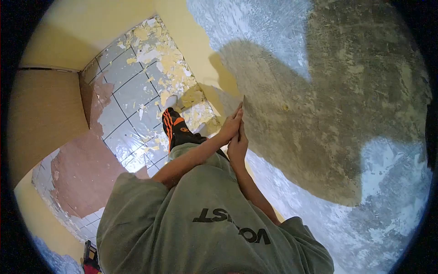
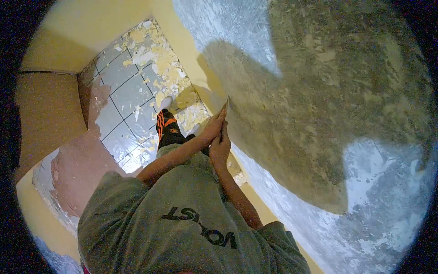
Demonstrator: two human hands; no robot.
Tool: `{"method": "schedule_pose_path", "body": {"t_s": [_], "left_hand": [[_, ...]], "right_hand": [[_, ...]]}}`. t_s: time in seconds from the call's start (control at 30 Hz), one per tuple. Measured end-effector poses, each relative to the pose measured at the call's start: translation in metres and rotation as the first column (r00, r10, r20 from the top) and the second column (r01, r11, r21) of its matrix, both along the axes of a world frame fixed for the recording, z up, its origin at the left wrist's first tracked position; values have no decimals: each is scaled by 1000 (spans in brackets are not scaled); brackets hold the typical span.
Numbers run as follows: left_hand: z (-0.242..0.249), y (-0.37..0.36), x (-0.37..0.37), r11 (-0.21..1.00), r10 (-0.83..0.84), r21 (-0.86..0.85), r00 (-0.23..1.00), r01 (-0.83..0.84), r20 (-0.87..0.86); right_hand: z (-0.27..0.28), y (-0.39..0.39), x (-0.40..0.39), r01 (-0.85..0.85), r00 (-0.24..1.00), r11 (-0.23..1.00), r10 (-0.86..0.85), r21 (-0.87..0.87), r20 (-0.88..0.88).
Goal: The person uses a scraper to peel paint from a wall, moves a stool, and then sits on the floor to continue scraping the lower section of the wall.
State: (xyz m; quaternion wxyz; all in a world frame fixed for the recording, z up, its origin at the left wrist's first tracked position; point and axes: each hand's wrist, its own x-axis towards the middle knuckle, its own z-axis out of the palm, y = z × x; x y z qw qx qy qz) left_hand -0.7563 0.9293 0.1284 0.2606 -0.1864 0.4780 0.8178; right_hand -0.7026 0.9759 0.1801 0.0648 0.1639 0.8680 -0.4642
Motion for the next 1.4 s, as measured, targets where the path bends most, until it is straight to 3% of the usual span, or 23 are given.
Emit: {"method": "schedule_pose_path", "body": {"t_s": [0.1, 0.13, 0.17, 0.27, 0.33, 0.4, 0.5, 0.57, 0.6, 0.63, 0.7, 0.77, 0.8, 0.9, 0.97, 1.0, 1.03, 1.13, 1.23, 1.3, 1.37, 1.4], "left_hand": [[-13, 1, -12, 988, 109, -100, 993, -114, -55], [-12, -11, -11, 994, -12, -107, 1000, 11, -6], [-6, -12, -11, 994, -10, -113, 1000, 9, -7], [5, -9, -13, 999, 13, -31, 999, -15, -44], [-8, -8, -15, 995, 48, -91, 998, -44, 39], [-10, -8, -16, 997, 31, -76, 999, -30, 11], [-13, -3, -15, 998, 62, 28, 997, -60, -53], [-45, -3, -20, 997, 19, -70, 997, -14, 71], [-37, -5, -20, 989, 118, 80, 989, -125, 85], [-27, -10, -19, 988, 125, 77, 989, -131, 80], [-8, -17, 0, 994, 53, 96, 999, -52, -5], [5, -13, 24, 953, -34, 295, 936, -76, 350], [5, -12, 33, 907, -176, 421, 895, -14, 410], [15, -5, 48, 928, -95, 364, 898, -76, 429], [-5, 4, 40, 920, -106, 385, 904, -69, 415], [-2, 6, 33, 912, -47, 392, 922, -117, 384], [2, 6, 29, 901, 11, 402, 935, -163, 354], [12, 4, 39, 923, -75, 376, 922, -80, 380], [2, 8, 39, 922, -168, 387, 888, -11, 427], [-20, 14, 27, 892, -17, 430, 943, -135, 332], [-35, 13, 22, 863, -36, 478, 925, -162, 379], [-20, 8, 26, 904, -8, 401, 933, -146, 359]], "right_hand": [[-5, -12, -11, 5, 993, 998, -13, 67, 113], [-5, -9, -13, 0, 994, 998, -7, 66, 109], [-6, -6, -12, 6, 998, 1000, -7, 23, 66], [-7, -3, -8, 39, 999, 996, -40, -75, -10], [-1, -15, -9, 42, 999, 999, -42, -7, 16], [3, -19, -15, 24, 999, 999, -23, 28, -26], [19, -14, -15, 75, 996, 996, -72, -51, 46], [-28, 1, -16, 12, 1000, 1000, -12, -12, -13], [-40, 5, -24, 32, 999, 998, -30, -48, 42], [-36, 0, -31, 57, 993, 995, -48, -85, 105], [-16, -2, -12, 43, 999, 997, -41, -70, 29], [3, 4, 10, -67, 995, 994, 60, 87, 84], [6, 8, 20, -73, 994, 993, 65, 92, 87], [6, 8, 33, -20, 984, 996, 4, 87, 178], [6, 5, 17, 19, 993, 996, -28, 83, 112], [0, 9, 6, 92, 967, 996, -87, -7, 240], [-3, 11, 9, 94, 967, 996, -90, -6, 239], [22, 4, 14, 65, 995, 995, -59, -72, 82], [-6, 17, 22, 198, 964, 967, -163, -162, 208], [-18, 17, -4, 161, 972, 973, -128, -166, 198], [-15, 10, -10, 131, 977, 977, -98, -170, 191], [-3, 2, -6, 88, 989, 992, -77, -89, 124]]}}
